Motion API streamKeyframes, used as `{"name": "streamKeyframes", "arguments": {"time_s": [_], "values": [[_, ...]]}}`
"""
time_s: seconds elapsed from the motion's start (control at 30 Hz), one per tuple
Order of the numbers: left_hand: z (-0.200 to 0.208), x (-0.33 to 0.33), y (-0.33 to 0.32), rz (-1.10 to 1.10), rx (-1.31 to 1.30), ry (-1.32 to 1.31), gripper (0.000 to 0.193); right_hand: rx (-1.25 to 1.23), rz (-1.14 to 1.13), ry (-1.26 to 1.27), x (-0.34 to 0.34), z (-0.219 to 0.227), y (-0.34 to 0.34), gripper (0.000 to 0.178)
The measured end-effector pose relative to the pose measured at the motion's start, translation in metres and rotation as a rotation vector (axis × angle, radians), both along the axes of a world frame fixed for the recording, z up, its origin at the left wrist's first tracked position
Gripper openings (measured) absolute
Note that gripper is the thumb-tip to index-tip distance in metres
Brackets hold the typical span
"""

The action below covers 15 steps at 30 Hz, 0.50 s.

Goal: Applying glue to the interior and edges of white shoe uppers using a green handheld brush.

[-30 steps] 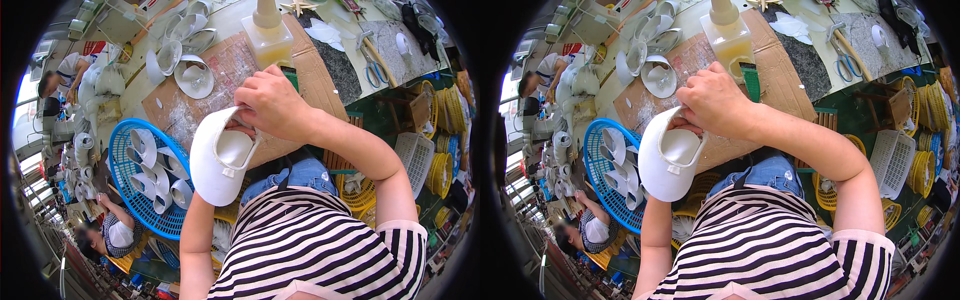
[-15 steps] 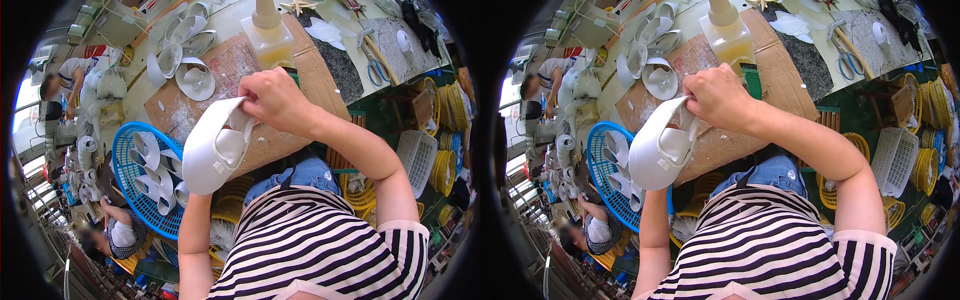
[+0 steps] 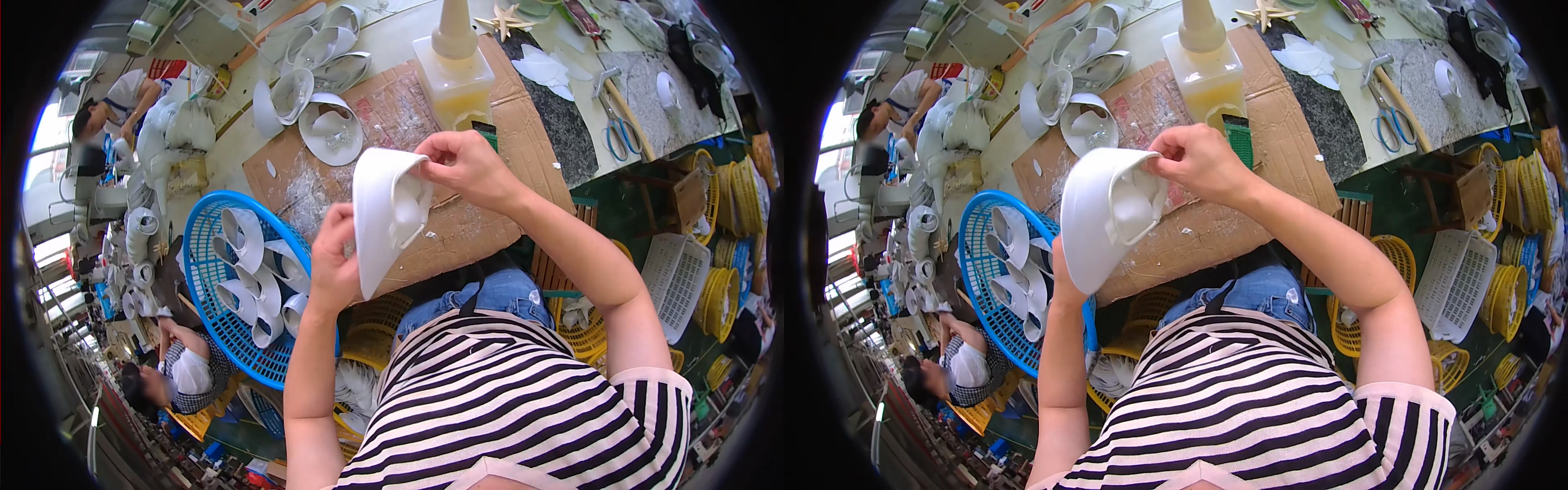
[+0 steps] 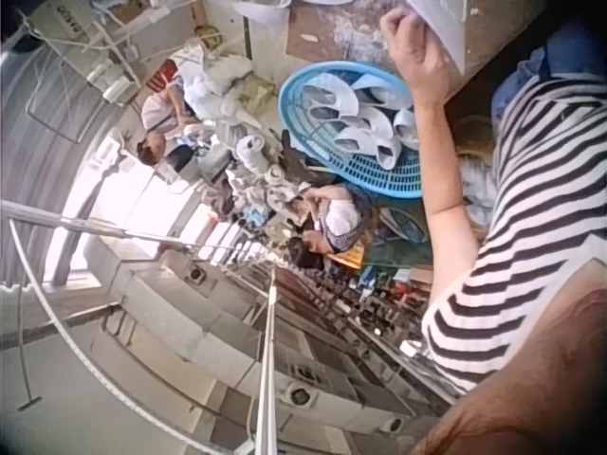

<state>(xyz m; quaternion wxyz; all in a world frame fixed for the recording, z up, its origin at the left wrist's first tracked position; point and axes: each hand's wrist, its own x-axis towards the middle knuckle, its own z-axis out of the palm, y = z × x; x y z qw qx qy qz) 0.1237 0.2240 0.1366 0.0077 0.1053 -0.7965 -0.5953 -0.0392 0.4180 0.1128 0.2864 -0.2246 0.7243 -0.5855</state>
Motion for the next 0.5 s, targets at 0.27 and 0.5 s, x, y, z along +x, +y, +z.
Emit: {"name": "streamKeyframes", "arguments": {"time_s": [0.27, 0.5], "values": [[0.021, -0.037, 0.033, 0.124, -0.478, 0.087, 0.018, -0.433, -0.129, -0.493, 0.019, -0.034, 0.006, 0.043], [0.027, -0.043, 0.045, -0.001, -0.756, 0.066, 0.02, -0.427, -0.065, -0.532, 0.034, -0.047, 0.018, 0.037]]}}
